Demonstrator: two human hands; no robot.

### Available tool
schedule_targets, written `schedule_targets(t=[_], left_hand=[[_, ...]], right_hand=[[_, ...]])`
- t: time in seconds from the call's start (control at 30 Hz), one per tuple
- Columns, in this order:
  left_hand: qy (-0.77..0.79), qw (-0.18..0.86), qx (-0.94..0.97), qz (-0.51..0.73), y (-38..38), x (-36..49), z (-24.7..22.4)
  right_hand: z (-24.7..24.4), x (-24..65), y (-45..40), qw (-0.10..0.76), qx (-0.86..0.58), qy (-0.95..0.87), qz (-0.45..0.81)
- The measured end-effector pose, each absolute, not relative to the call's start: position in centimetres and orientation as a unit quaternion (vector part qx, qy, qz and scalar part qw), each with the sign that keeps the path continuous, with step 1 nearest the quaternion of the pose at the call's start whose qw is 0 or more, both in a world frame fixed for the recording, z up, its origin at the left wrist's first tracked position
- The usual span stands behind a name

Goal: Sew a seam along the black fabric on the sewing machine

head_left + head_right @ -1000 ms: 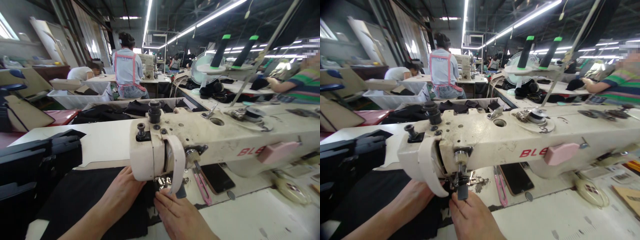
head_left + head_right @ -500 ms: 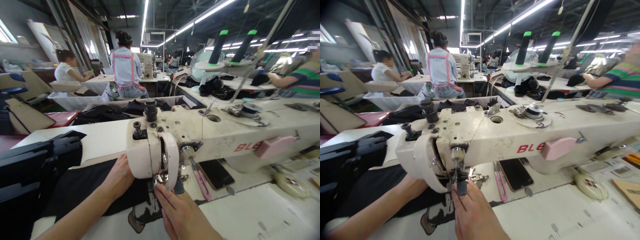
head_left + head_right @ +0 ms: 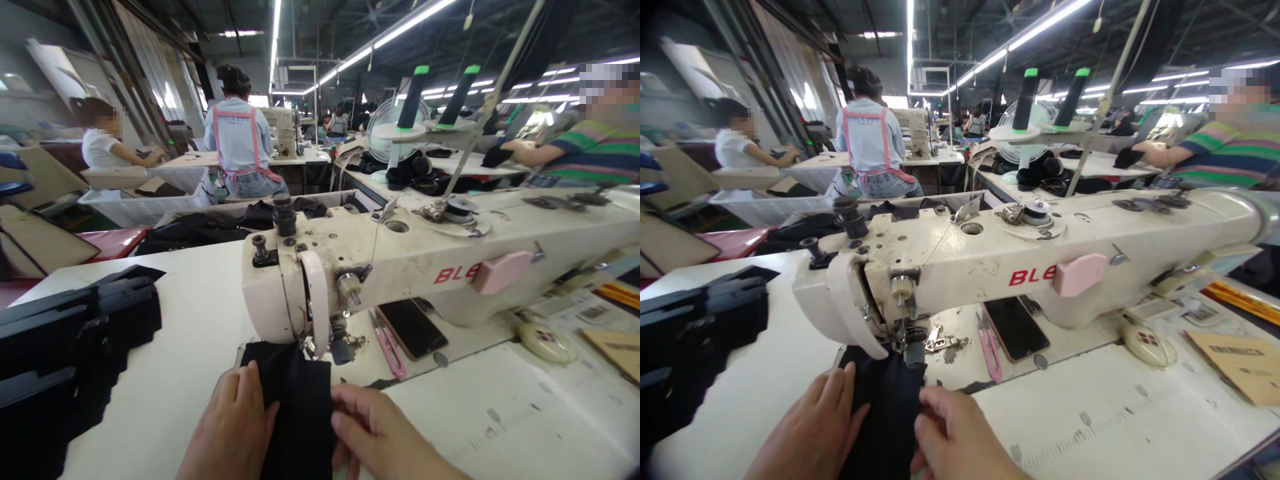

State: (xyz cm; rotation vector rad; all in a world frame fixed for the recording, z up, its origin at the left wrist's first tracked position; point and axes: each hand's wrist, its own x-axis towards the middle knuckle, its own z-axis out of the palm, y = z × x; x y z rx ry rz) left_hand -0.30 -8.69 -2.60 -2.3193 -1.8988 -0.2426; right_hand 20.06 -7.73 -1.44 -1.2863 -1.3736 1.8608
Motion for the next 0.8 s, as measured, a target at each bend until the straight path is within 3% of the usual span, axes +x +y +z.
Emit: schedule_targets(t=[0.13,0.33,0.47,0.57,0.67,0.8], left_hand=[[-0.623,0.075,-0.778,0.024,-8.1,-0.1,-1.6],[-0.555,0.084,-0.825,-0.060,-7.9,0.8,-0.8],[-0.477,-0.114,-0.843,-0.219,-6.3,2.2,-0.5],[-0.494,-0.267,-0.788,-0.251,-4.8,2.7,0.1],[-0.501,-0.319,-0.773,-0.224,-3.8,2.5,0.9],[-0.538,-0.309,-0.760,-0.195,-3.5,2.2,1.2]], right_hand=[[-0.6,19.8,-5.3,0.246,-0.488,-0.499,0.673],[-1.5,19.1,-4.9,0.245,-0.514,-0.492,0.658],[-1.5,19.1,-5.2,0.248,-0.523,-0.554,0.599],[-0.9,19.3,-5.7,0.275,-0.543,-0.607,0.510],[-0.5,19.4,-6.1,0.280,-0.551,-0.636,0.461],[-0.9,19.3,-6.0,0.288,-0.549,-0.634,0.462]])
